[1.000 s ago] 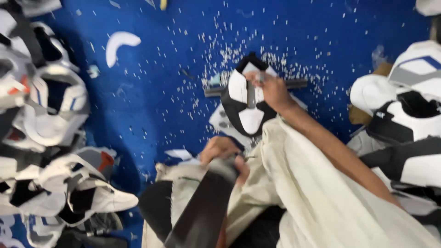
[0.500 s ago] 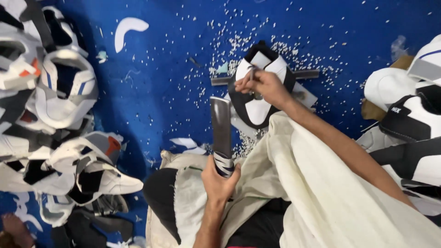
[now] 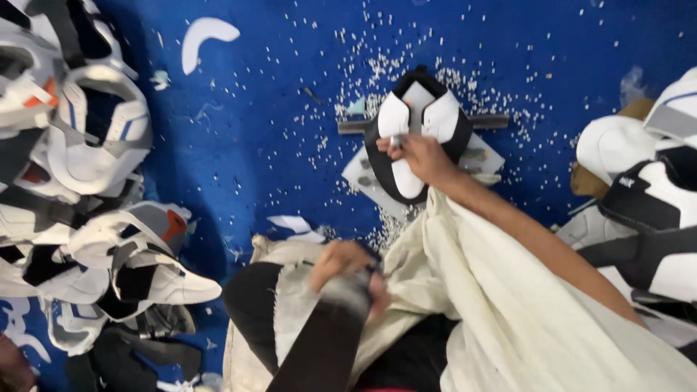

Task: Punching eyelet holes into shoe upper components using a manual punch tool and a mallet.

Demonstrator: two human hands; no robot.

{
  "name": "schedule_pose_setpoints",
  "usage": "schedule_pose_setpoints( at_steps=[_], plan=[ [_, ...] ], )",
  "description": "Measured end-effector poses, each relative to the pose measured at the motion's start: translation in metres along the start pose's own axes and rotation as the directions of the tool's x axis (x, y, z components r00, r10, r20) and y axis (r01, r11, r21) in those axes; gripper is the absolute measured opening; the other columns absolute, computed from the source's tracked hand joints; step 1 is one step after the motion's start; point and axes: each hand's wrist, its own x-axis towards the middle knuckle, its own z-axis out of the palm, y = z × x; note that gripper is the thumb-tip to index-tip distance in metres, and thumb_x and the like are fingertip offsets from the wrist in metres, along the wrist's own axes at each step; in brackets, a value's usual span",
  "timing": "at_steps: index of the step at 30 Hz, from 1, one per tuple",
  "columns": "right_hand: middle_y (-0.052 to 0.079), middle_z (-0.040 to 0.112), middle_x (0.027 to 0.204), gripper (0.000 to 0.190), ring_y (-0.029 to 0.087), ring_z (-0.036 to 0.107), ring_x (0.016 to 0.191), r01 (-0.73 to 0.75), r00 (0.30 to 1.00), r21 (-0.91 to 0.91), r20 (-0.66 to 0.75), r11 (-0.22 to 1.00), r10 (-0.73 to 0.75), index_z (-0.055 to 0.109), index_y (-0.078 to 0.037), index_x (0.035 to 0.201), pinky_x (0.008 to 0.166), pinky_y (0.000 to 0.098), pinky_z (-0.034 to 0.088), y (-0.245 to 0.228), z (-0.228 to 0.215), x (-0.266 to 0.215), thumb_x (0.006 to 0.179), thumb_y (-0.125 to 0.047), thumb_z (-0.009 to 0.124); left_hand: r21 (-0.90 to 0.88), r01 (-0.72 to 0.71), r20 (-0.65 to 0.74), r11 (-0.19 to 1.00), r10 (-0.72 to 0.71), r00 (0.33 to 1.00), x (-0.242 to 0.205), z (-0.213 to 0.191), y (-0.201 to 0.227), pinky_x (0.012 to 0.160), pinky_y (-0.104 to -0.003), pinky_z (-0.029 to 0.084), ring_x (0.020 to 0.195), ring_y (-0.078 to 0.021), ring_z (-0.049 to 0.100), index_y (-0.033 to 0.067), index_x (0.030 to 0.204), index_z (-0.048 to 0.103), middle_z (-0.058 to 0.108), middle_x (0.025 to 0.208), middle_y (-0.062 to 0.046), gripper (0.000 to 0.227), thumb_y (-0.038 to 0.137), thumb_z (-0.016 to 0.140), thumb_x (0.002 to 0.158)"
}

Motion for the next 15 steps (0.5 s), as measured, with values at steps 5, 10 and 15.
schedule_pose_setpoints(
  at_steps=[5, 10, 15],
  plan=[
    [0.017, 0.076, 0.103, 0.047, 0.021, 0.071, 0.072, 0.035, 0.985, -0.347, 0.169, 0.937, 0.026, 0.072, -0.003, 0.127, 0.065, 0.0358, 0.056, 0.002, -0.006, -0.010, 0.084, 0.010, 0.057, 0.509, 0.223, -0.146, 0.831, -0.172, 0.974, 0.022, 0.036, -0.050, 0.064, -0.045, 0.055, 0.074, -0.0370, 0.069, -0.0010, 0.102, 0.061, 0.070, 0.081, -0.020, 0.053, 0.028, 0.087, 0.066],
    [0.015, 0.075, 0.110, 0.011, 0.019, 0.074, 0.094, -0.104, 0.991, 0.549, -0.017, 0.830, 0.135, 0.063, 0.002, 0.105, 0.083, 0.0305, 0.061, 0.040, -0.003, 0.014, 0.106, 0.005, 0.053, 0.366, 0.141, -0.205, 0.920, -0.068, 0.976, 0.026, 0.022, 0.036, 0.065, -0.038, 0.058, 0.068, -0.0248, 0.069, 0.0013, 0.109, 0.061, 0.072, 0.081, -0.014, 0.051, 0.027, 0.084, 0.072],
    [0.018, 0.072, 0.116, 0.010, 0.022, 0.075, 0.102, -0.265, 0.963, 0.523, 0.107, 0.810, 0.247, 0.061, 0.003, 0.104, 0.084, 0.0300, 0.062, 0.038, -0.003, 0.022, 0.104, 0.003, 0.051, 0.402, -0.086, -0.259, 0.911, 0.203, 0.944, 0.023, -0.001, 0.102, 0.057, -0.029, 0.050, 0.058, -0.0106, 0.061, 0.0058, 0.102, 0.057, 0.062, 0.069, -0.002, 0.053, 0.028, 0.088, 0.065]
  ],
)
